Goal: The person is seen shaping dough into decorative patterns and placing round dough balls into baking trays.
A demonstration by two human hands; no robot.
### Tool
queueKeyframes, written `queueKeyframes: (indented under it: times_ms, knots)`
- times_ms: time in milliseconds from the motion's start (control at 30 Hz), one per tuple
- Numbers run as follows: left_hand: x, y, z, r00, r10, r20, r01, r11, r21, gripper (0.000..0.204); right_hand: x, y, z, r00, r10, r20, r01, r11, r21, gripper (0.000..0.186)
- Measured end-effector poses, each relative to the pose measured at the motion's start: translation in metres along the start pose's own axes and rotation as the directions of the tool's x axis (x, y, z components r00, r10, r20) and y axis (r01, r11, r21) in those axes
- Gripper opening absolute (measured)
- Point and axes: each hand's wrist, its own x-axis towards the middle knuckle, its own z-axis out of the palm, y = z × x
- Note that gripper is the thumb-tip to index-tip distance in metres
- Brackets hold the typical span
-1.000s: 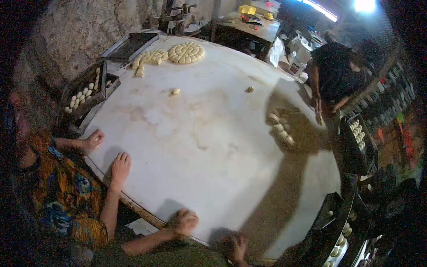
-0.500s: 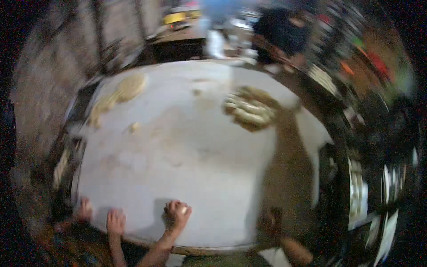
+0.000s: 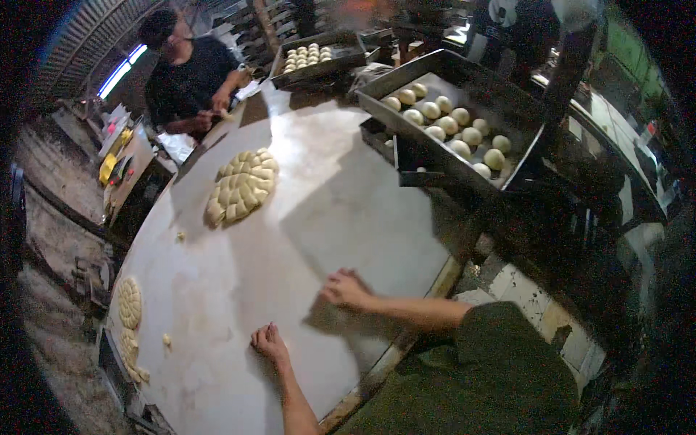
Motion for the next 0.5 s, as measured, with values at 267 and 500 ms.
queueKeyframes:
  times_ms: [267, 500]
  knots:
    - [-0.051, -0.012, -0.001, 0.989, 0.128, 0.072, -0.144, 0.938, 0.315, 0.009, -0.061, -0.057, -0.126, 0.768, -0.022, 0.64, 0.143, 0.98, -0.138, 0.026]
    - [-0.065, 0.08, 0.012, 0.977, -0.209, -0.036, 0.185, 0.761, 0.622, 0.02, 0.045, -0.025, -0.462, 0.954, 0.086, 0.286, -0.123, 0.986, 0.114, 0.038]
